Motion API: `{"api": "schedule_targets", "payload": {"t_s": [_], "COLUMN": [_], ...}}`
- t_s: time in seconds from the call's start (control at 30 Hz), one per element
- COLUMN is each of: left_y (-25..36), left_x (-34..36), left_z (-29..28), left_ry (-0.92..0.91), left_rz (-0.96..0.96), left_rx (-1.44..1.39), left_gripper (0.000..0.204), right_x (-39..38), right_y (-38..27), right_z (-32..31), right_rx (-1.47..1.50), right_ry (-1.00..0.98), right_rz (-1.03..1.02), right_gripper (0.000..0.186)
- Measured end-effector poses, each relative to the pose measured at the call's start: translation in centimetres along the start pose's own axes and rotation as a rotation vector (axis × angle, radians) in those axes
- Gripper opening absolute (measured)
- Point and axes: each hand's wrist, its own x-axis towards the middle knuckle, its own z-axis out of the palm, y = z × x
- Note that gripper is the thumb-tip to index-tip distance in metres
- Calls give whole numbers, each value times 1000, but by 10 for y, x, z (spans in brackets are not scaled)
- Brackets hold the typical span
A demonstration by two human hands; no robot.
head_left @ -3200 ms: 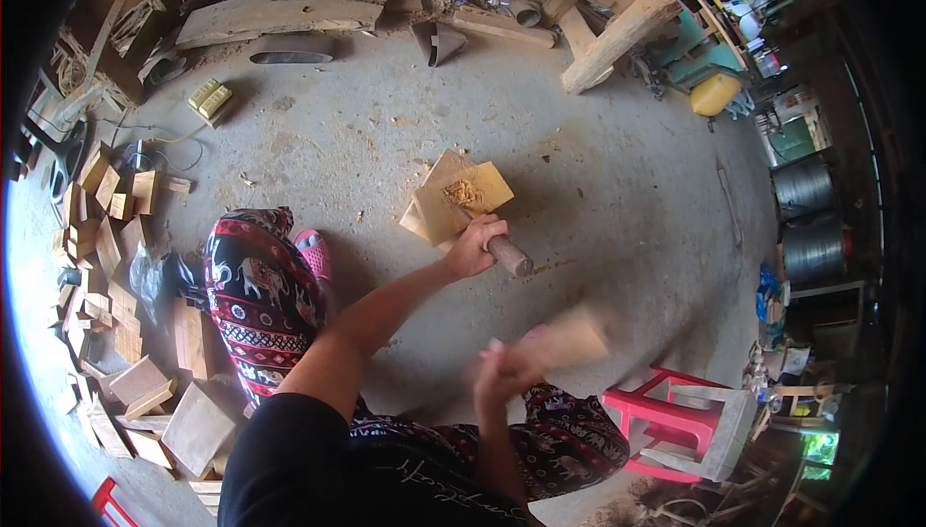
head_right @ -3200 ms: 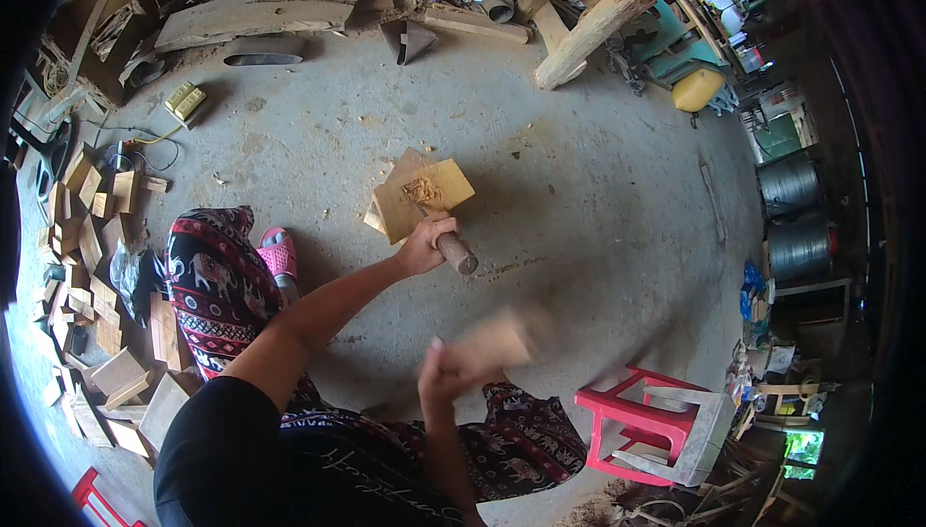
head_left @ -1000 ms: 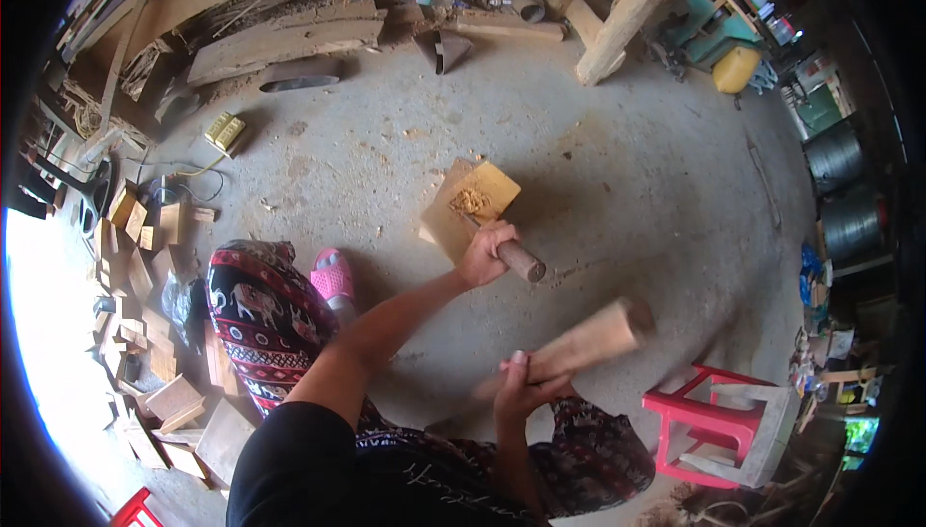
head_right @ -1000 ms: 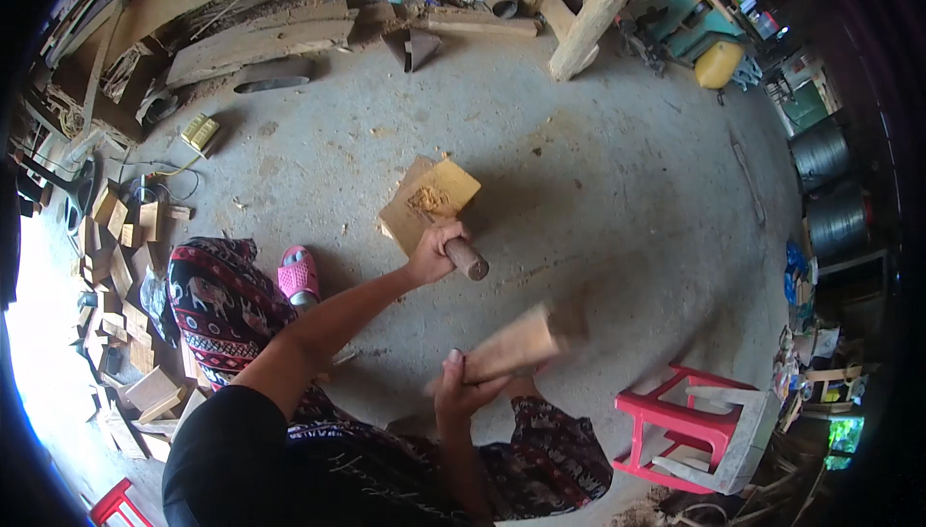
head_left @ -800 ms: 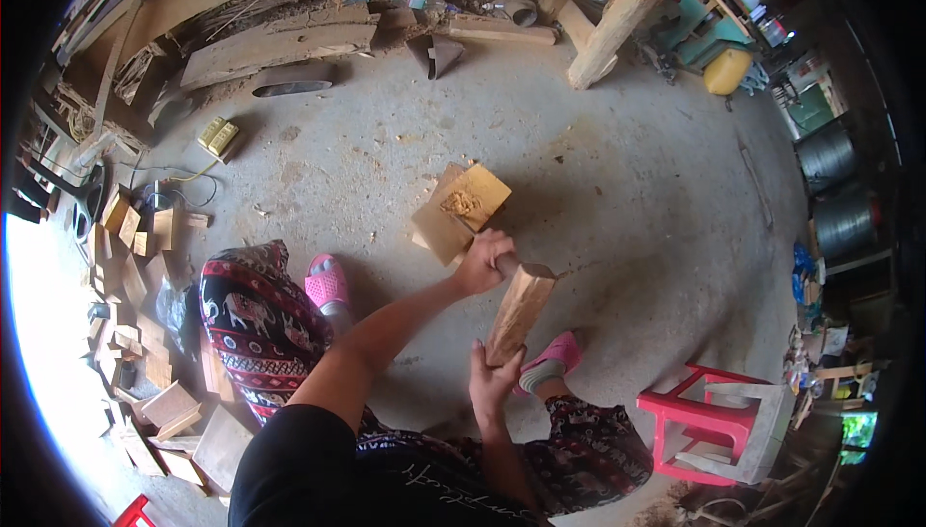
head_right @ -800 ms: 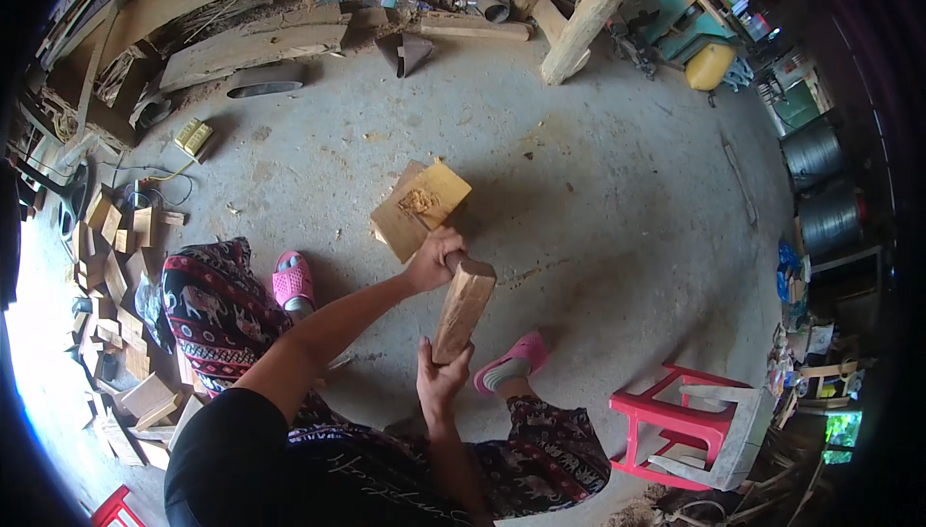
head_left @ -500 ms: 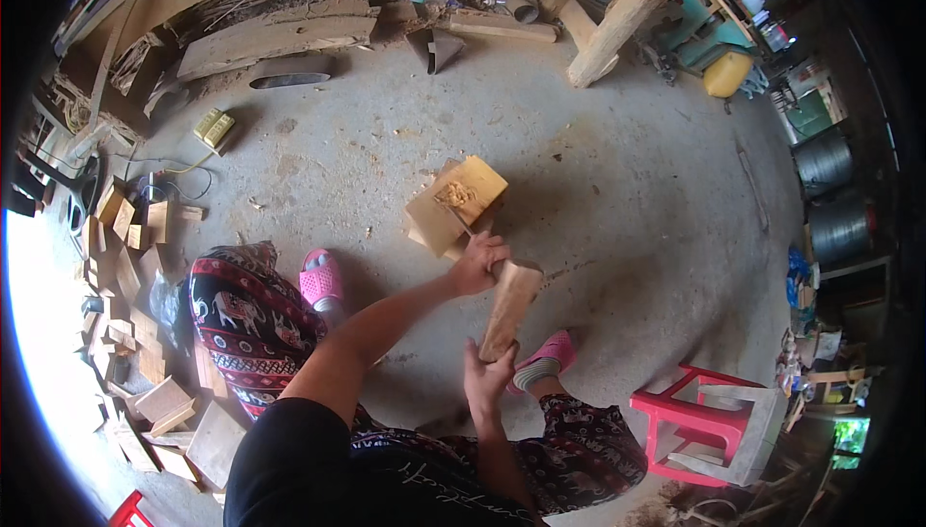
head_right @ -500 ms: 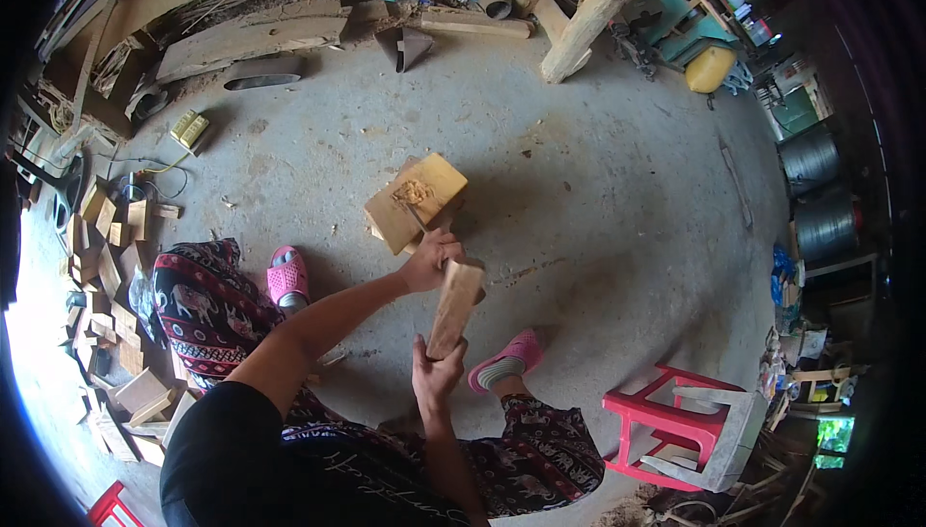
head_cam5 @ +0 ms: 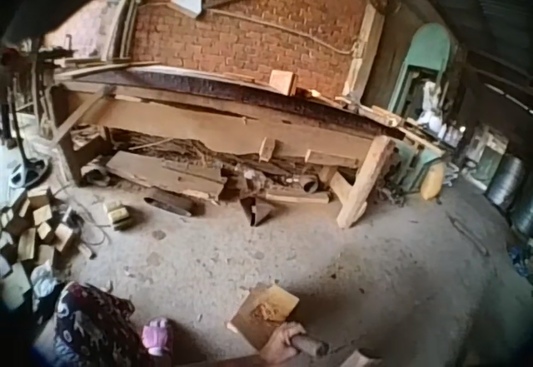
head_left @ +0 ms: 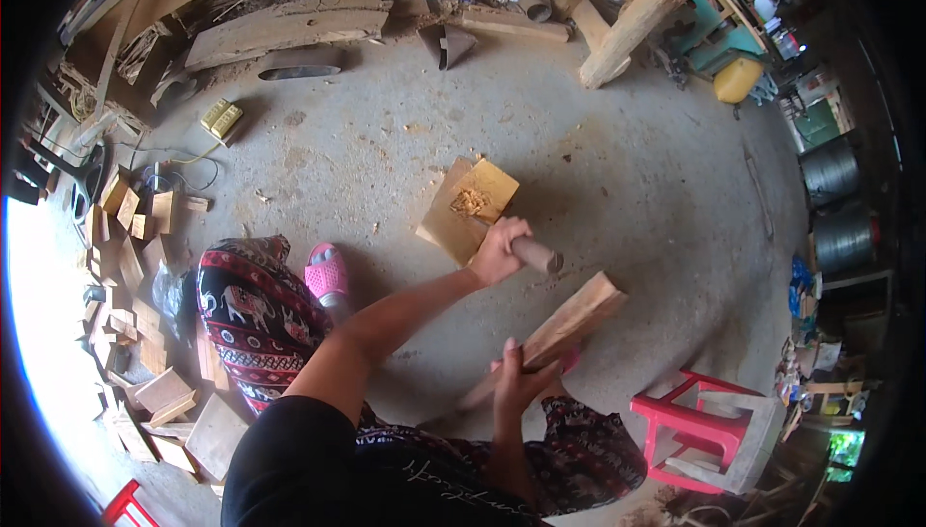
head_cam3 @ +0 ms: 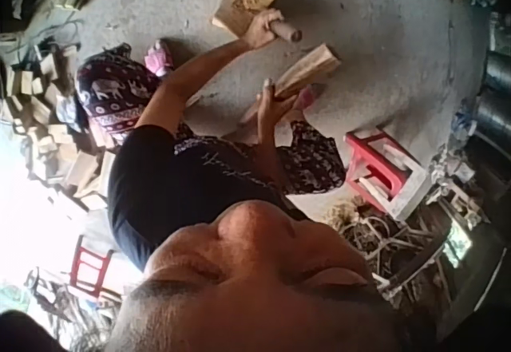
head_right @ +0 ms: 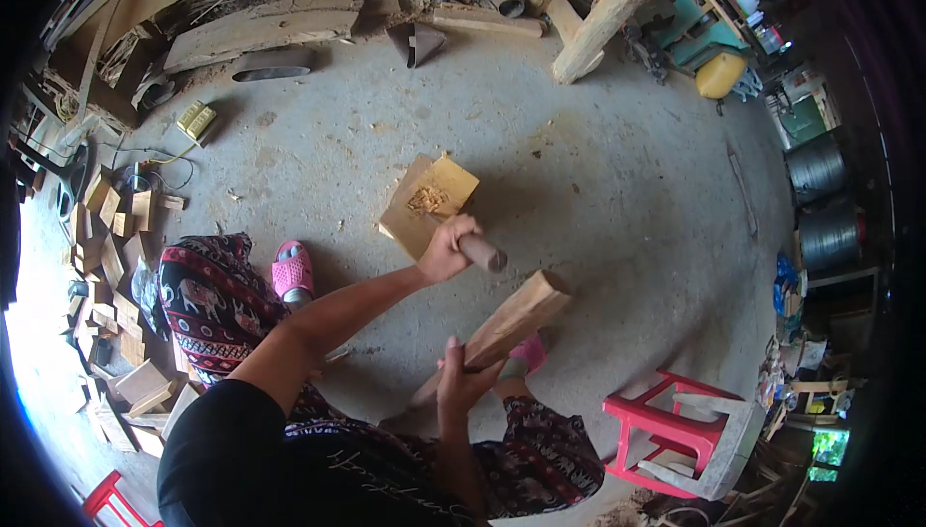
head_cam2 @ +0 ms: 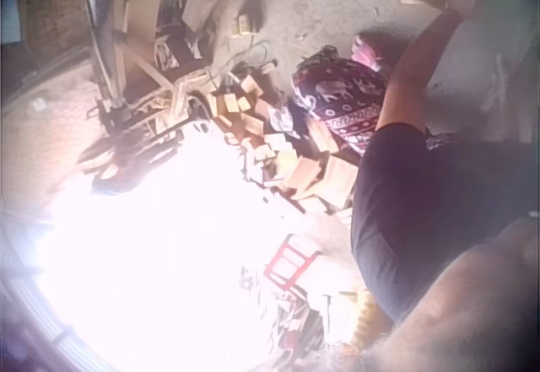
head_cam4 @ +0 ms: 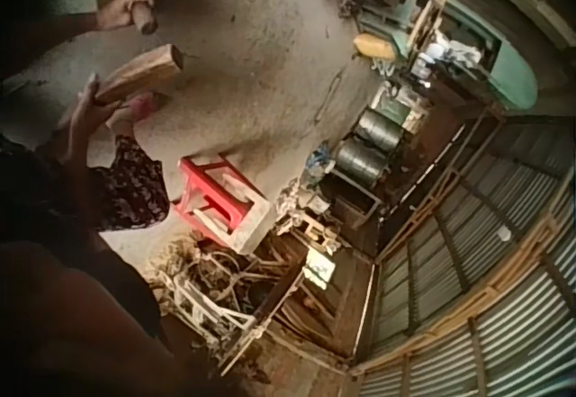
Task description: The person carves a wooden block using a chisel and a wooden mallet, then stands up, walks over to a table, and picks up a mobile phone.
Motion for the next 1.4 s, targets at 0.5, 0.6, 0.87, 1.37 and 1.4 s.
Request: {"api": "schedule_targets", "payload": {"t_s": [0.5, 0.6, 0.87, 1.37, 1.4], "left_y": [21, 31, 56, 30, 25], "left_x": [32, 17, -28, -65, -56], "left_z": [-88, -78, -41, -63, -74], "left_ry": [214, 236, -218, -834, -948], "left_rz": [-465, -488, -382, 57, 54], "left_rx": [-570, -513, -509, 141, 232], "left_gripper": [21, 21, 22, 38, 37], "right_x": [21, 21, 35, 24, 24], "right_y": [58, 102, 177, 177, 178], "right_z": [-1, -5, -15, -11, -13], "right_rx": [-394, -409, -319, -873, -909], "right_ry": [-288, -286, -296, -446, -515], "right_rz": [238, 354, 447, 225, 158], "right_gripper": [53, 41, 27, 63, 66]}}
